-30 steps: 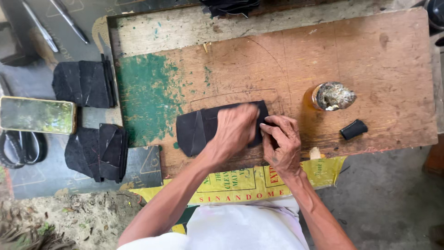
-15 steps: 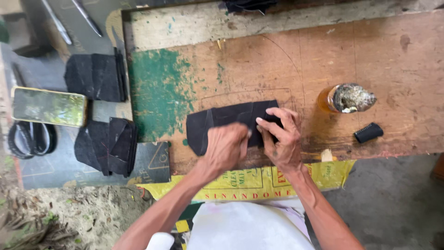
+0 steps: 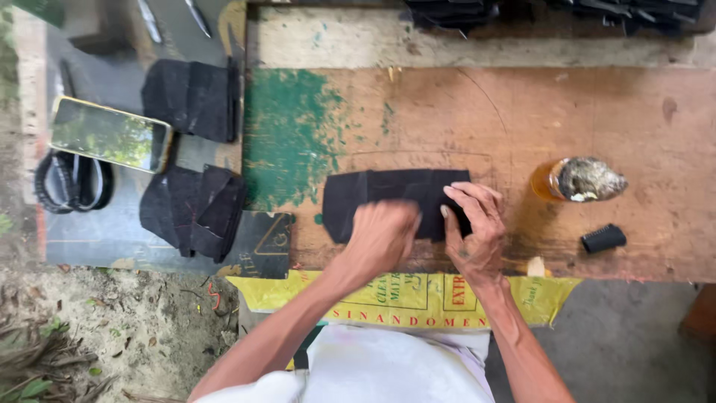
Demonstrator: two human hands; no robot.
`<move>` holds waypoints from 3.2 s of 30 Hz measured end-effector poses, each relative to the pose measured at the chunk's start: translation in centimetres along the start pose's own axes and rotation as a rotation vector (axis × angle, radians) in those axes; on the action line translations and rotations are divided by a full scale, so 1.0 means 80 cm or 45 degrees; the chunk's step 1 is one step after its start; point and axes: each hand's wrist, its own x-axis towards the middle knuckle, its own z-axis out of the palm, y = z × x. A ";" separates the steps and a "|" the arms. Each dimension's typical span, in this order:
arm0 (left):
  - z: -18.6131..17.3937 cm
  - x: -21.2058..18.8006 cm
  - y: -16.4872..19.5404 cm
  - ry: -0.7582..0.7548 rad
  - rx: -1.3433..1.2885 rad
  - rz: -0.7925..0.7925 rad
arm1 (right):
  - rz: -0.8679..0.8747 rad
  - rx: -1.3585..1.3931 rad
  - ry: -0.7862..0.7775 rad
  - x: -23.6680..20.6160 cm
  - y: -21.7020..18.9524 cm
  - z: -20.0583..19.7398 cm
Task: The person aligns and folds black leather pieces on a wooden workbench, then picks up a larger pre-cut leather piece and aligns it with the smaller pieces. The person continues to fold and arrange the leather parts by hand.
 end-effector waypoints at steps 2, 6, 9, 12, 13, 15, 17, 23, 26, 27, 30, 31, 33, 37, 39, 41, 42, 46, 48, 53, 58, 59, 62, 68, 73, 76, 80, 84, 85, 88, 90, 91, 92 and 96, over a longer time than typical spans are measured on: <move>-0.037 -0.056 -0.002 -0.700 0.270 -0.208 | 0.016 -0.015 -0.006 0.004 -0.007 -0.002; -0.077 -0.145 -0.034 -0.161 -0.201 -0.505 | -0.064 -0.193 -0.036 0.018 -0.029 0.014; -0.078 -0.168 -0.048 0.142 -0.311 -0.691 | -0.312 -0.478 -0.248 0.010 -0.073 0.041; -0.072 -0.157 -0.052 0.341 -0.338 -0.556 | -0.669 -0.162 -0.559 -0.014 -0.126 0.050; -0.070 -0.150 -0.051 0.408 -0.334 -0.485 | -0.614 -0.050 -0.479 -0.014 -0.132 0.051; -0.063 -0.134 -0.049 0.457 -0.278 -0.400 | -0.481 0.191 -0.355 -0.011 -0.134 0.048; -0.051 -0.110 -0.050 0.478 -0.162 -0.316 | -0.224 0.164 -0.211 0.012 -0.110 0.060; -0.020 -0.026 -0.074 0.489 0.104 -0.243 | -0.267 0.155 -0.174 0.060 -0.036 0.099; -0.020 -0.007 -0.081 0.541 0.098 -0.181 | -0.238 0.168 -0.184 0.064 -0.031 0.098; -0.021 -0.006 -0.080 0.522 0.088 -0.148 | -0.240 0.166 -0.189 0.065 -0.032 0.095; -0.022 0.006 -0.083 0.505 0.076 -0.140 | -0.248 0.171 -0.165 0.076 -0.031 0.093; -0.021 0.008 -0.082 0.490 0.053 -0.181 | -0.229 0.169 -0.182 0.076 -0.031 0.092; -0.020 0.016 -0.083 0.454 0.088 -0.262 | -0.221 0.164 -0.199 0.076 -0.027 0.093; -0.020 0.019 -0.082 0.465 0.041 -0.133 | -0.207 0.201 -0.187 0.078 -0.017 0.093; -0.019 0.028 -0.085 0.441 0.088 -0.149 | -0.213 0.170 -0.175 0.082 -0.014 0.092; -0.019 0.028 -0.084 0.463 0.124 -0.191 | -0.208 0.189 -0.210 0.083 -0.016 0.091; -0.018 0.026 -0.082 0.480 0.129 -0.182 | -0.187 0.201 -0.214 0.085 -0.015 0.089; -0.017 0.018 -0.076 0.377 0.052 -0.113 | -0.186 0.233 -0.202 0.089 -0.010 0.087; -0.013 0.016 -0.073 0.353 0.099 -0.130 | -0.191 0.218 -0.180 0.089 -0.007 0.087; 0.000 0.000 -0.054 0.408 0.140 -0.248 | -0.189 0.233 -0.194 0.082 -0.007 0.085; 0.010 -0.012 -0.045 0.547 0.177 -0.180 | -0.192 0.230 -0.189 0.080 -0.009 0.083; 0.012 -0.013 -0.044 0.543 0.171 -0.222 | -0.183 0.240 -0.204 0.079 -0.009 0.083; 0.015 -0.013 -0.041 0.511 0.143 -0.280 | -0.180 0.233 -0.195 0.078 -0.008 0.082; 0.013 -0.012 -0.042 0.613 0.171 -0.244 | -0.211 0.230 -0.184 0.077 -0.007 0.082; 0.018 -0.012 -0.044 0.536 0.187 -0.343 | -0.207 0.231 -0.200 0.074 -0.008 0.078; 0.018 -0.019 -0.040 0.569 0.203 -0.324 | -0.203 0.236 -0.179 0.073 -0.009 0.078; 0.007 -0.023 -0.046 0.405 0.125 -0.273 | -0.201 0.243 -0.175 0.076 -0.008 0.079; -0.003 0.006 -0.081 0.441 0.162 -0.235 | -0.216 0.227 -0.185 0.076 -0.008 0.079; -0.004 0.013 -0.088 0.495 0.149 -0.173 | -0.210 0.217 -0.185 0.075 -0.008 0.079; -0.011 0.022 -0.100 0.422 0.139 -0.114 | -0.208 0.242 -0.167 0.075 -0.009 0.079; -0.018 0.025 -0.101 0.401 0.153 -0.066 | -0.200 0.227 -0.161 0.077 -0.008 0.080; -0.020 0.027 -0.101 0.396 0.161 -0.063 | -0.199 0.229 -0.176 0.075 -0.009 0.079; -0.024 0.027 -0.099 0.334 0.133 -0.097 | -0.209 0.229 -0.179 0.076 -0.009 0.079; -0.031 0.032 -0.096 0.187 0.113 -0.077 | -0.215 0.216 -0.150 0.077 -0.011 0.080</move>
